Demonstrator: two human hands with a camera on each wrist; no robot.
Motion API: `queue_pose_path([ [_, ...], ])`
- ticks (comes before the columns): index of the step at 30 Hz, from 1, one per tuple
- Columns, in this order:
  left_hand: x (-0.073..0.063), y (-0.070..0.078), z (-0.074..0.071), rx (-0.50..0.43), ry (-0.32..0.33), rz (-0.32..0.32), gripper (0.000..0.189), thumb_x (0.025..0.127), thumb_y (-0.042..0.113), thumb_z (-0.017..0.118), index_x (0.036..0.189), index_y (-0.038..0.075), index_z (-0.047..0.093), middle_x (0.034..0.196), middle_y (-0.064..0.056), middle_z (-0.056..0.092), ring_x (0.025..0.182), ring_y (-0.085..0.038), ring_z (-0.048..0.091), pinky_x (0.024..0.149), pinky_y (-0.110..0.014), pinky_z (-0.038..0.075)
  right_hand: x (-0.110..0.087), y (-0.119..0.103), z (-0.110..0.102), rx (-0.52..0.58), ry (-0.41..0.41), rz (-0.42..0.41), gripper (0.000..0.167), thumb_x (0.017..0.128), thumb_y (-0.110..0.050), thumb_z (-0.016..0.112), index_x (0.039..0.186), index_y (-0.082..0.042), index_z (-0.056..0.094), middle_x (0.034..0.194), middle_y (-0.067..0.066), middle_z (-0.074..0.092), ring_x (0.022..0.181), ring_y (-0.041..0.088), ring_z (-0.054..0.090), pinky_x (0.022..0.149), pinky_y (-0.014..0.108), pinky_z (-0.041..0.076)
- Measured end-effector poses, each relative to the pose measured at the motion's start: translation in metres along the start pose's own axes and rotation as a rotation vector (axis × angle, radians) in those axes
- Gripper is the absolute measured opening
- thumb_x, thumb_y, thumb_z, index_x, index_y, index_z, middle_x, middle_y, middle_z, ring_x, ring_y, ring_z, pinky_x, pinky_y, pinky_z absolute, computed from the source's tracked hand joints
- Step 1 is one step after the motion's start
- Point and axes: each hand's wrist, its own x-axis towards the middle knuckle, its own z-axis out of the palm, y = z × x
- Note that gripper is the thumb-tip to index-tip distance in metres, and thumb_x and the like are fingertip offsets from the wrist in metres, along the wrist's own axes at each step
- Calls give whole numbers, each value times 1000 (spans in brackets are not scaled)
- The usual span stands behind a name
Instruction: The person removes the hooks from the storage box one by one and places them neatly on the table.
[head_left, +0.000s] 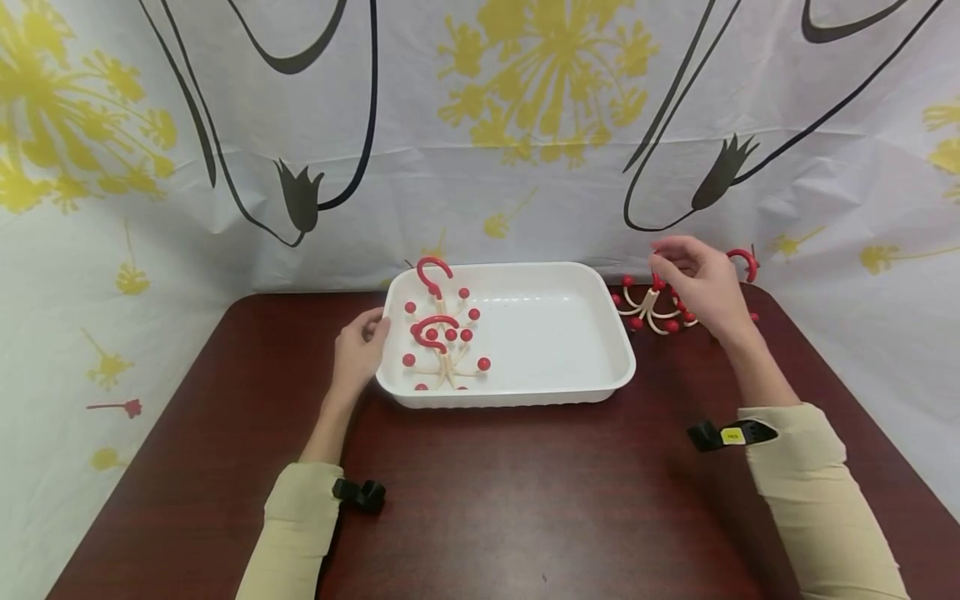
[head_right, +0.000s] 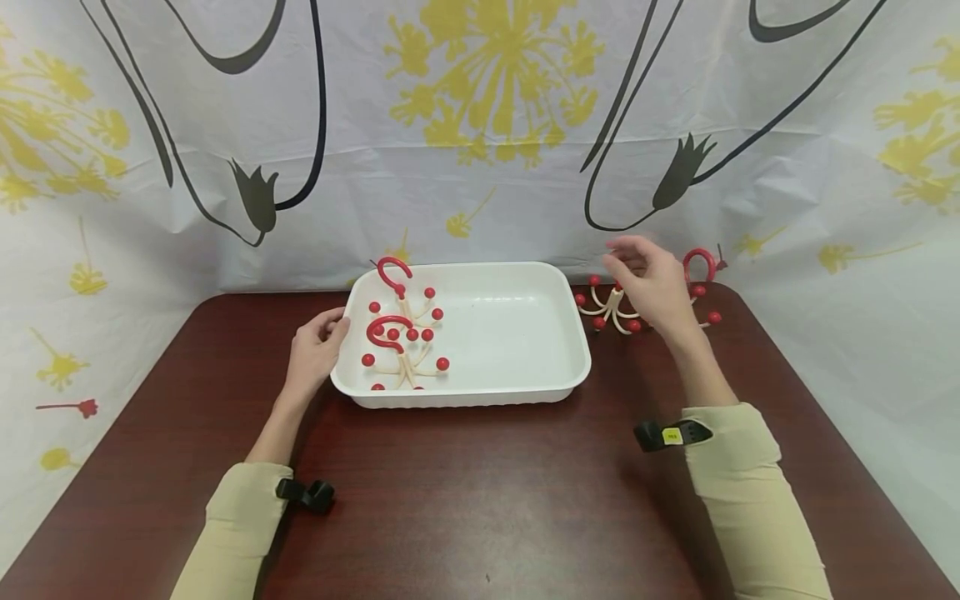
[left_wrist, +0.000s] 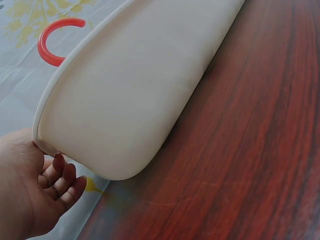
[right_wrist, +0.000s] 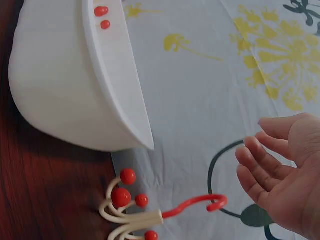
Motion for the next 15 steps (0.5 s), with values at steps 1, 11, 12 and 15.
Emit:
queue_pose_path([
  [1,0,0,0,-2,0,0,38,104,25,57,134,2,63,98,-17,64,87,-27,61,70,-24,46,0,-2,2,-1,0,-7,35,99,-25,66,126,-4,66,105,-5,66,89,-1,60,78,11,44],
  [11,0,0,0,0,-2,-12,39,104,26,56,134,2,63,99,-16,64,87,-26,61,71,-26,47,-3,-18,27,36,-83,-28,36,99,-24,67,129,-4,65,113,14,67,90,-1,60,79,13,45],
  [12,0,0,0,1,-2,-12,39,104,26,56,134,2,63,99,-16,64,88,-27,61,71,-26,47,-3,-20,29,33,-91,-27,36,99,-24,67,129,-5,65,114,14,67,89,-2,60,79,13,45],
  [15,-1,2,-1,1,-5,-18,39,104,26,56,135,2,63,100,-17,64,89,-27,62,72,-26,48,-2,-24,39,38,-114,-36,36,99,-25,67,129,-5,65,114,15,68,89,1,61,79,15,46],
])
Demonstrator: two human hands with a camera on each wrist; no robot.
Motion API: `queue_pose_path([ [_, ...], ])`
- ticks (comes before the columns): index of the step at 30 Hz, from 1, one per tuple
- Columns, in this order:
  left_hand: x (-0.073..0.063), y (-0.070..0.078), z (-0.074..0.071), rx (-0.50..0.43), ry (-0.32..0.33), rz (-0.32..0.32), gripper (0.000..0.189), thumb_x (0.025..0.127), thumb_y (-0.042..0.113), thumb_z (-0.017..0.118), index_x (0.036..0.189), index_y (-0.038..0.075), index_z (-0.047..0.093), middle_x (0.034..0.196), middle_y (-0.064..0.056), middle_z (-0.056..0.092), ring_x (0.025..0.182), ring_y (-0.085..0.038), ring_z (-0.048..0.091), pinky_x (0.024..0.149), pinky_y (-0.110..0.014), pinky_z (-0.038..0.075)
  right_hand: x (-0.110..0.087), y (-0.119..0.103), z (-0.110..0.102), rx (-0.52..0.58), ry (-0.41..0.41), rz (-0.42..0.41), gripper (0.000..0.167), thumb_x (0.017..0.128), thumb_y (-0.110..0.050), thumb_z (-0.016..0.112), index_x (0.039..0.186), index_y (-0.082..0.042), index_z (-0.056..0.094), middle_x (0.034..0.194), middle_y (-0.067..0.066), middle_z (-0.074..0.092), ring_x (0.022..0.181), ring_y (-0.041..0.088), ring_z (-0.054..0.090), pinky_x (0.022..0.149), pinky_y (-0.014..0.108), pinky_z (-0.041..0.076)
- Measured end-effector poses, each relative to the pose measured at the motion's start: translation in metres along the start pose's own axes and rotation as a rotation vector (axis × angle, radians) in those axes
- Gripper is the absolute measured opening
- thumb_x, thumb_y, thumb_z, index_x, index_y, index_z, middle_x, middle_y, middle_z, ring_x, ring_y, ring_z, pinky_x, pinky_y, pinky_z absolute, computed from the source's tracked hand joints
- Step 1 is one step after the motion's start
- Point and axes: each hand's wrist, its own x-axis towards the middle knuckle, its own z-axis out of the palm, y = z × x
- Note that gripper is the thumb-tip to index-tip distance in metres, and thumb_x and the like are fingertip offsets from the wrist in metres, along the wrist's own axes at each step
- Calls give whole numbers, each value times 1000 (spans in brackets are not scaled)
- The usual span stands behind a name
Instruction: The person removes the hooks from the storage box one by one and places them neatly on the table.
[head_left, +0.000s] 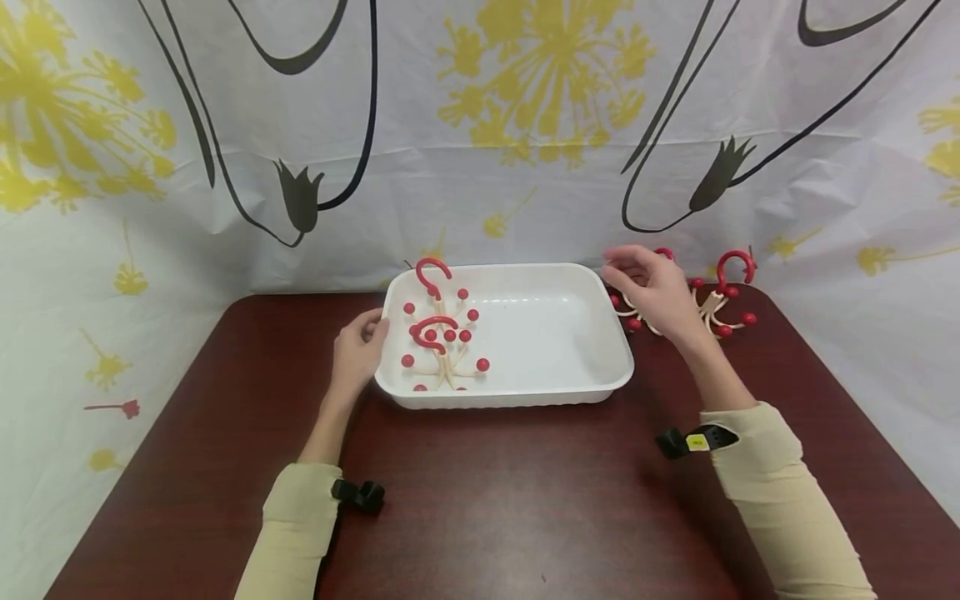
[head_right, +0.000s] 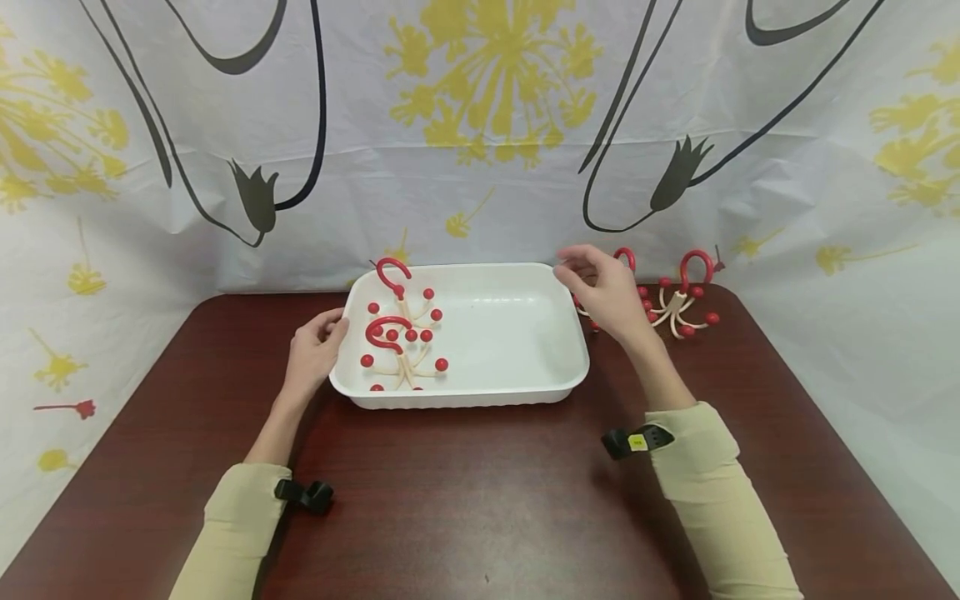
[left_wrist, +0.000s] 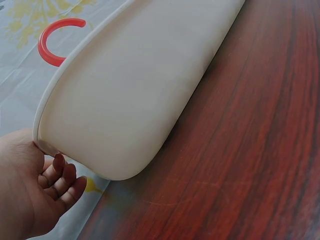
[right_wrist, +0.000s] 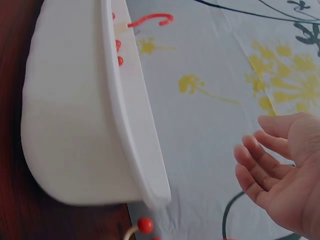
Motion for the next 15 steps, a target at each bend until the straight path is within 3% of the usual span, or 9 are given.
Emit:
queue_pose_path([
  [6,-1,2,-1,1,0,-7,39,104,25,56,135,2,63,101,-17,65,90,-28,62,72,-26,47,1,-8,18,14,-60,-38,37,100,-24,65,132,-5,64,114,14,68,93,14,63,79,19,47],
  [15,0,1,0,5,2,-9,40,104,26,56,136,3,62,101,-17,65,90,-28,62,70,-23,47,2,-21,42,39,-130,-89,34,101,-28,65,129,-9,66,109,9,69,95,18,62,84,30,47],
])
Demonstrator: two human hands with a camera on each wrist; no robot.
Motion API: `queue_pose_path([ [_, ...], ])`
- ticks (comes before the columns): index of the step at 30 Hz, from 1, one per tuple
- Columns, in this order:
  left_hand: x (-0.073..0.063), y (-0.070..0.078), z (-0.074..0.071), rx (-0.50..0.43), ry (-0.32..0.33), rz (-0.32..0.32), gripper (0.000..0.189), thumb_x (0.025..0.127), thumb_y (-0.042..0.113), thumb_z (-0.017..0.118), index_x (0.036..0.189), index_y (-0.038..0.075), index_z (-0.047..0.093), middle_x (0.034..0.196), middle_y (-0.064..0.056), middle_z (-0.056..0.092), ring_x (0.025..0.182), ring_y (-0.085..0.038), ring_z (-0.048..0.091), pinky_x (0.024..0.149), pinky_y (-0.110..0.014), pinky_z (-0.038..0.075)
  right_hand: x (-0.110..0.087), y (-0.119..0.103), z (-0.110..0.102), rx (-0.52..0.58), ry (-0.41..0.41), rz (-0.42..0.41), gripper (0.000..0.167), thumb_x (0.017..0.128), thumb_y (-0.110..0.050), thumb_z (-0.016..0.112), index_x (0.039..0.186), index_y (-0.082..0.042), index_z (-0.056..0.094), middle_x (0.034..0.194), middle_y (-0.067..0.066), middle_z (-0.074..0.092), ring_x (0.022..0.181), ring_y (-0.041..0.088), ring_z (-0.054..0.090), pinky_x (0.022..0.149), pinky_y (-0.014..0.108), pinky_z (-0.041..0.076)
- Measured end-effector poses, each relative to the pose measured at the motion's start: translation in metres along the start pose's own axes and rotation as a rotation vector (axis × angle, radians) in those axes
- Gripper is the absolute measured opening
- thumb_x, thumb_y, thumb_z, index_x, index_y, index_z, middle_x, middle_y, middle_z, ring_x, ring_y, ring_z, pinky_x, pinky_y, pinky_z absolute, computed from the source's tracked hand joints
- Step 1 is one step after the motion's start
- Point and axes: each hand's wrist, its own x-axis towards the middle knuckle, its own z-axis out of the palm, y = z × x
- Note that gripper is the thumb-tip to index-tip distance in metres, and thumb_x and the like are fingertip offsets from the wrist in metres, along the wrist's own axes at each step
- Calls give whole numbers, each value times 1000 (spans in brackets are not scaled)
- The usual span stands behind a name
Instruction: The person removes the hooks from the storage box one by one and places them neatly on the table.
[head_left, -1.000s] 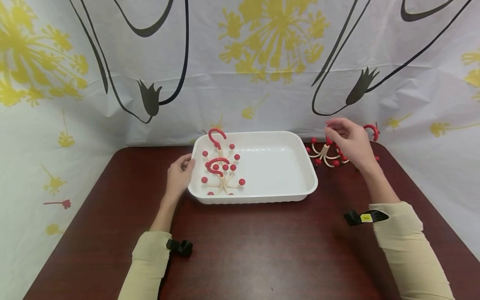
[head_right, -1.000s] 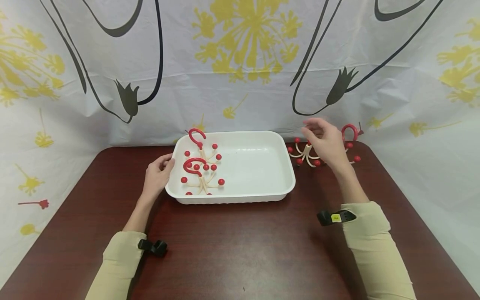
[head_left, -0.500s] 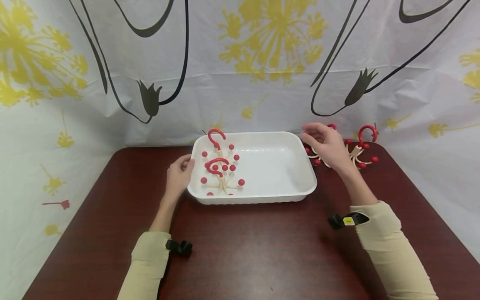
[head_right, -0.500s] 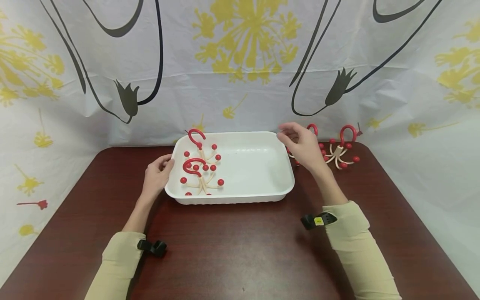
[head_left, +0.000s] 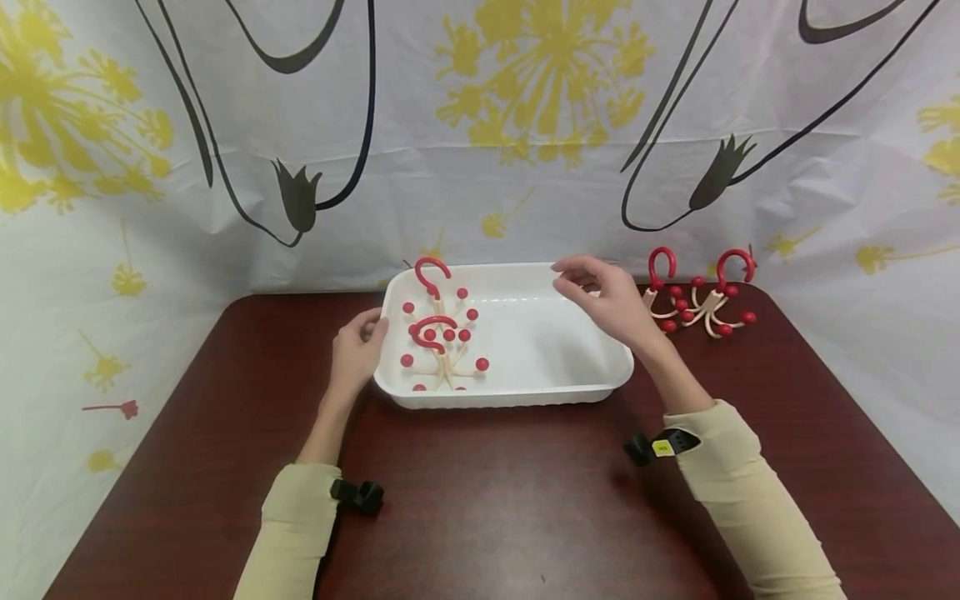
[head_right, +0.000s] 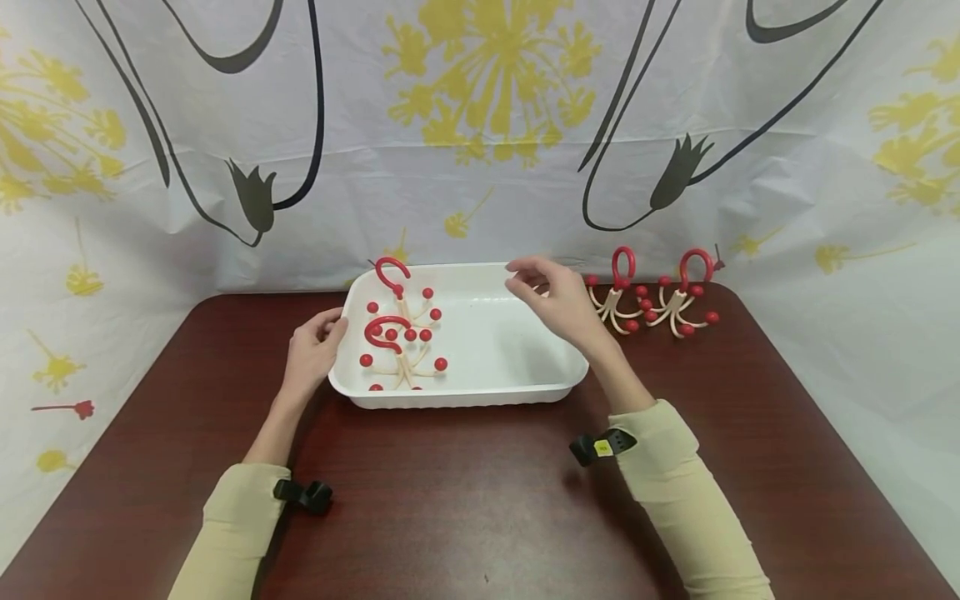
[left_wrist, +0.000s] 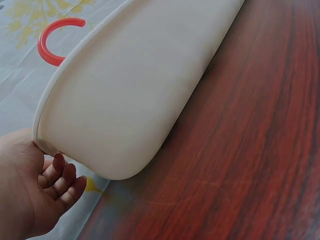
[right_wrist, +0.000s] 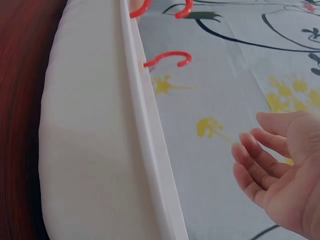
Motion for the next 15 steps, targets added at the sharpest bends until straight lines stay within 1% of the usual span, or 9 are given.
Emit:
queue_pose_path([
  [5,0,0,0,3,1,-17,40,104,28,56,137,4,62,102,-16,64,89,-27,61,68,-23,48,4,-6,13,5,-31,-7,36,100,-30,65,128,-8,66,111,7,69,97,18,62,86,38,48],
  [9,-2,1,-1,1,-3,-24,41,104,28,56,137,5,61,102,-17,64,89,-28,61,68,-23,48,7,-13,23,2,-43,-25,33,99,-28,67,124,-7,68,110,7,70,95,19,64,85,39,49],
  [15,-1,-1,0,-1,1,-5,41,104,27,55,137,3,61,101,-17,64,88,-28,61,68,-23,48,12,-24,38,21,-58,-66,24,96,-18,70,117,-5,71,103,7,72,89,18,65,81,38,52],
])
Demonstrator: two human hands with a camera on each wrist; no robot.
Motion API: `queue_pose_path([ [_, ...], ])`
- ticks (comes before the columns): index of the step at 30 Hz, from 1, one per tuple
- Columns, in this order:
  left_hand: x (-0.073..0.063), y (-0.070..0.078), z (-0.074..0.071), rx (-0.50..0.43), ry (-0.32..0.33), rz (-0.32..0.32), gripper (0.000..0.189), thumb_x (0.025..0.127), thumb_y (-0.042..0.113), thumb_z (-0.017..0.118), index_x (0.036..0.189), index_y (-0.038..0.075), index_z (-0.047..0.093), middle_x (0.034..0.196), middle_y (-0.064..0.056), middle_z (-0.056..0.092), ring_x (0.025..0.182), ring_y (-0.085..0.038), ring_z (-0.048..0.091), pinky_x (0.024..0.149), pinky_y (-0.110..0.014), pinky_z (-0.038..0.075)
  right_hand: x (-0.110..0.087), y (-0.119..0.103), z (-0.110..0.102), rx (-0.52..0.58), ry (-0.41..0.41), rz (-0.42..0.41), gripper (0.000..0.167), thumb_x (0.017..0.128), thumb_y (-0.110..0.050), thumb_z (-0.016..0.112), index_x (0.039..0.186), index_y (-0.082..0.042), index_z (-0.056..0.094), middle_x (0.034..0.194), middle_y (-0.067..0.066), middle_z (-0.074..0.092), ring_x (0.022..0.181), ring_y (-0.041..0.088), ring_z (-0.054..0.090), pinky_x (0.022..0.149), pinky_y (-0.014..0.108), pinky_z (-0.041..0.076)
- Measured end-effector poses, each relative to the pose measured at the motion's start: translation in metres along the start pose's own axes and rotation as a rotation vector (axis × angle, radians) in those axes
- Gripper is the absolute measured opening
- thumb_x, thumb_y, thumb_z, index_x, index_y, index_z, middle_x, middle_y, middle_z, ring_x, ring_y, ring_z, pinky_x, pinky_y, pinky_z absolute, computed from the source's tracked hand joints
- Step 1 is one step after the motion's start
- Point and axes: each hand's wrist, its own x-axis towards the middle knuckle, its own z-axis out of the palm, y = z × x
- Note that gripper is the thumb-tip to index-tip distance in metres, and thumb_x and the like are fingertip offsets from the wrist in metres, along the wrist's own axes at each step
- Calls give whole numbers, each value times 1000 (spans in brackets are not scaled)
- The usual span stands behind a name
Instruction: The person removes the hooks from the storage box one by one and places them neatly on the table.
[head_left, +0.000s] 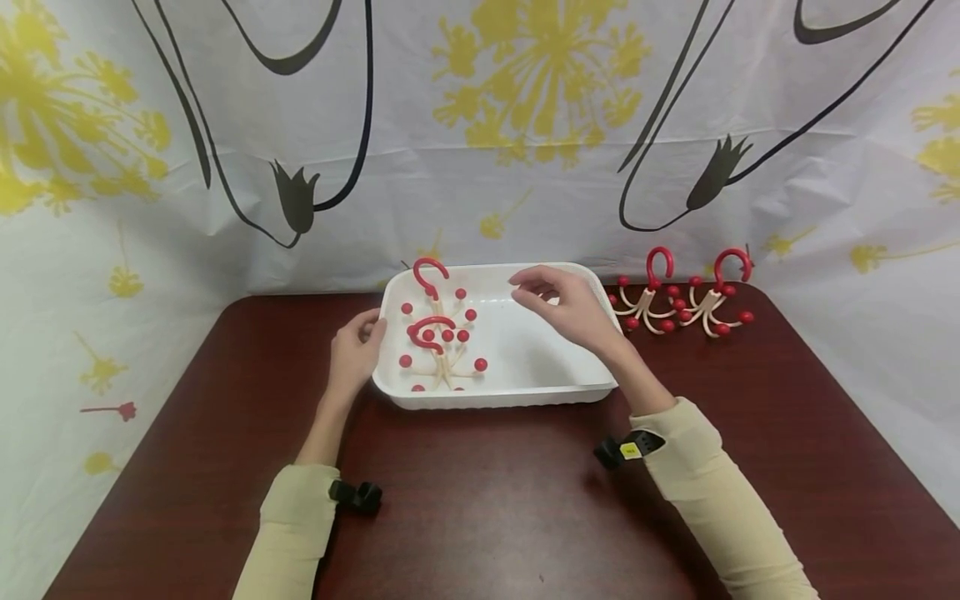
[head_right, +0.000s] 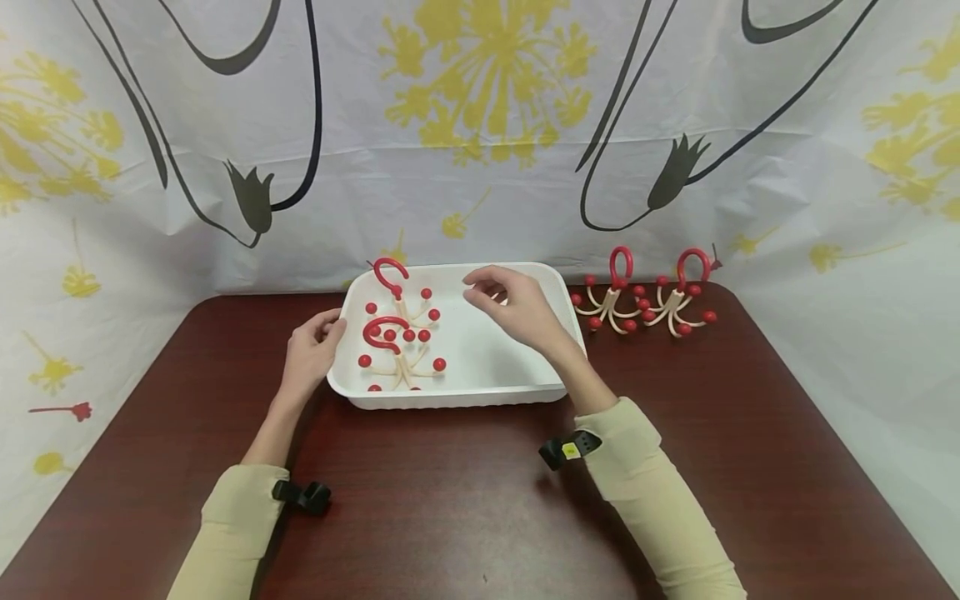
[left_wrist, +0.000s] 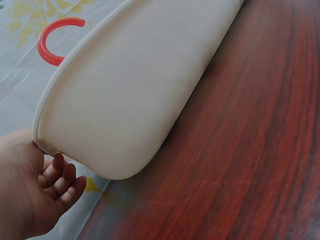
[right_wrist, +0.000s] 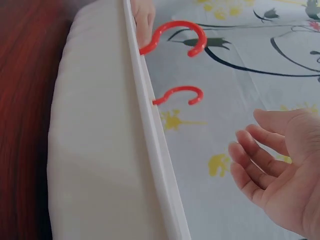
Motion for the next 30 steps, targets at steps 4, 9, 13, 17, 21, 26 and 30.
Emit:
queue_pose_path([
  [4,2,-1,1,-3,11,15,41,104,26,56,135,1,62,99,-16,64,86,-26,61,67,-23,48,4,-6,12,20,-23,-11,24,96,-16,70,117,-5,71,101,7,72,90,18,65,82,37,52],
  [9,2,-1,1,-4,5,22,40,104,26,56,135,1,62,99,-17,65,87,-28,63,67,-22,48,8,-12,26,33,-58,-44,23,96,-17,71,115,-6,71,98,3,71,88,16,64,82,36,52],
  [13,2,0,1,-7,-3,15,40,104,26,56,136,2,62,100,-18,65,89,-29,64,67,-20,48,11,-16,36,46,-84,-61,23,94,-17,73,115,-7,71,94,1,70,86,15,63,82,38,52],
  [17,2,1,0,-8,-1,14,40,104,26,57,135,2,63,100,-18,65,89,-29,64,67,-19,47,13,-20,45,56,-104,-69,25,94,-15,73,117,-6,71,92,0,70,85,15,62,82,35,53],
  [21,2,1,0,-4,1,12,39,104,26,57,135,3,63,100,-17,65,88,-27,63,67,-20,47,15,-24,52,69,-118,-86,27,93,-13,74,118,-5,70,94,1,69,85,15,62,82,33,52],
  [26,2,1,0,1,1,15,40,104,26,57,135,2,63,100,-17,65,88,-28,63,67,-22,48,16,-28,60,82,-145,-92,26,92,-13,75,117,-5,70,92,1,69,84,15,62,82,33,53],
  [30,1,0,0,4,2,14,39,104,26,57,135,2,63,99,-17,65,88,-28,64,67,-22,48,16,-30,65,76,-169,-77,25,92,-12,75,116,-6,71,91,0,68,83,15,62,82,35,54],
])
